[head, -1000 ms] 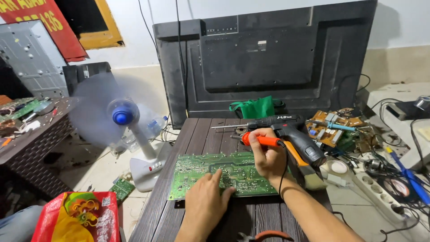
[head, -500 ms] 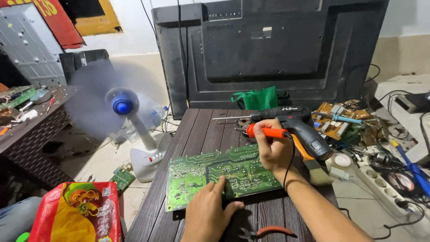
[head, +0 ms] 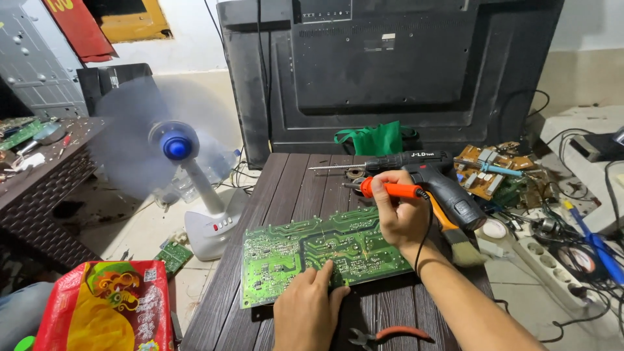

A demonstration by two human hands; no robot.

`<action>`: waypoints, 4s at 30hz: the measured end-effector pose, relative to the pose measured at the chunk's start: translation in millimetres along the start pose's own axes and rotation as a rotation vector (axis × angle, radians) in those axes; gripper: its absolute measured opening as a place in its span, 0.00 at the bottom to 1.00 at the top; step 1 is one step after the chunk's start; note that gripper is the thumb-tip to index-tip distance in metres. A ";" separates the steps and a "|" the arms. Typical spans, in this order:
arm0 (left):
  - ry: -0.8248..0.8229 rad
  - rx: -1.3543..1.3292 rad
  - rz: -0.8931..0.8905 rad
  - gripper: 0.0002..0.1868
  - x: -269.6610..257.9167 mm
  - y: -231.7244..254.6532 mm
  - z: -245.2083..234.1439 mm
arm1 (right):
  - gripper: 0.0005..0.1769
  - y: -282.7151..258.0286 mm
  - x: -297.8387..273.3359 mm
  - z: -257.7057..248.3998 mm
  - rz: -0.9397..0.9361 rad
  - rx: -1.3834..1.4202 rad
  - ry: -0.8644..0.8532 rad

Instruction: The person uses a soldering iron to work on a green circuit board placed on a wooden table. They hold the board steady with one hand while applying the soldering iron with the other, moving across different sections of the board.

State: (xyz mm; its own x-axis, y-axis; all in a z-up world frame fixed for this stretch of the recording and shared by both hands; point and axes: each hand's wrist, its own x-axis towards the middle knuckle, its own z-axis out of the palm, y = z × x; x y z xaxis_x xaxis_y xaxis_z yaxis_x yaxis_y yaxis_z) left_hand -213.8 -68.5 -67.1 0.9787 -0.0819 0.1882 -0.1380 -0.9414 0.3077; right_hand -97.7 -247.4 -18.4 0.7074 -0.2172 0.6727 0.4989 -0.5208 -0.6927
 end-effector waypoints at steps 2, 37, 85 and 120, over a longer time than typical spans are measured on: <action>0.148 0.034 0.061 0.26 -2.7 -4.5 9.9 | 0.17 1.4 -1.5 -0.4 0.029 -0.026 0.005; 0.624 -0.094 0.136 0.17 -11.8 -21.4 40.9 | 0.17 -27.6 -4.3 -7.5 0.050 0.100 -0.125; 0.666 -0.116 -0.019 0.09 -14.6 -11.1 35.7 | 0.15 0.6 -2.3 5.0 0.259 0.533 -0.025; 0.722 -0.080 0.121 0.07 -14.4 -5.4 22.9 | 0.16 14.1 -22.0 -3.0 0.234 0.430 -0.065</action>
State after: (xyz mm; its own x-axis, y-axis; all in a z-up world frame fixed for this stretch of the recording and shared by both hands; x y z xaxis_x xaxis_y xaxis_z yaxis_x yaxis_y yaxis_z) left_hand -223.6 -69.7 -92.8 0.6162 0.0779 0.7837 -0.2763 -0.9104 0.3078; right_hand -107.7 -252.5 -42.2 0.8480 -0.2284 0.4782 0.4749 -0.0732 -0.8770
